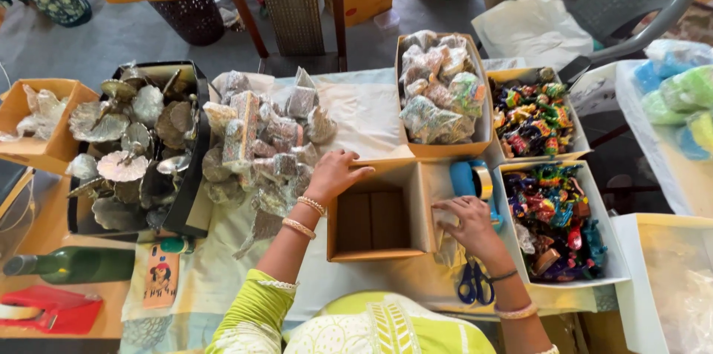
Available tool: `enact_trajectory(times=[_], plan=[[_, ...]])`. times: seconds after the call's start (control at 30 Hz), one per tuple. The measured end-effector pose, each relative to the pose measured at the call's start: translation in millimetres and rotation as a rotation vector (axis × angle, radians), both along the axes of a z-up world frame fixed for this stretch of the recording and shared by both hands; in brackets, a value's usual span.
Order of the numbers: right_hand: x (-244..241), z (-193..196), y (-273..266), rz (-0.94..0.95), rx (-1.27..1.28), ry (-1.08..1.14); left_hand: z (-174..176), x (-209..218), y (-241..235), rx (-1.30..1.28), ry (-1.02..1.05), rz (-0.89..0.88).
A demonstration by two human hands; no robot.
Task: The person picks up wrapped decorative items from a table and places them into a cardboard box. They arrange the items inside the box to fit them securely.
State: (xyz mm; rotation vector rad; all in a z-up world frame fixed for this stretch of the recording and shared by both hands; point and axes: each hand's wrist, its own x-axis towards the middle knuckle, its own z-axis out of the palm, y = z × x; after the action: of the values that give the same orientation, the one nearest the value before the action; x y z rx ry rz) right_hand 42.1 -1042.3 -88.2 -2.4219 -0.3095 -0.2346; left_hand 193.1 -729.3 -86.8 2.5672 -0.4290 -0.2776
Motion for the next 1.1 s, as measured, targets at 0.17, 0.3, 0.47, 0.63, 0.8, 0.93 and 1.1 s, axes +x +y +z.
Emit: enact_trajectory(times=[0.17,0.3,0.47,0.63,0.8,0.93,1.1], plan=[[7.0,16.1,33.6,-0.21,0.199,-0.028,-42.4,4.5,5.8,0.103,-0.181,-0.072],[40.8,74.7,78.9,0.048,-0.061,-0.263,10.7,-13.0,-6.7,0.121,-0.624,-0.132],[84.3,20.2,78.0,-0.08,-0.319,-0.156,-3.0,-38.7,-29.1,0.299,-0.2,-0.705],[80.7,28.2,81.8,-0.091,-0.35,-0.153,-120.1,-27.6,-35.3,0.965,-0.154,-0.777],[70.8,36.5,81.7,-0.142,-0.275,-0.16,-110.8,-25.9,-20.8,0.838,-0.178,-0.872],[68.2,37.6,85.8,-0.157,-0.189,-0.142,-60.3,-35.1,-8.1,0.636,-0.375,-0.898],[83.0,41.4,84.2,-0.114,-0.116,-0.156,-43.1,-37.0,-12.8,0.515,-0.438,-0.894]])
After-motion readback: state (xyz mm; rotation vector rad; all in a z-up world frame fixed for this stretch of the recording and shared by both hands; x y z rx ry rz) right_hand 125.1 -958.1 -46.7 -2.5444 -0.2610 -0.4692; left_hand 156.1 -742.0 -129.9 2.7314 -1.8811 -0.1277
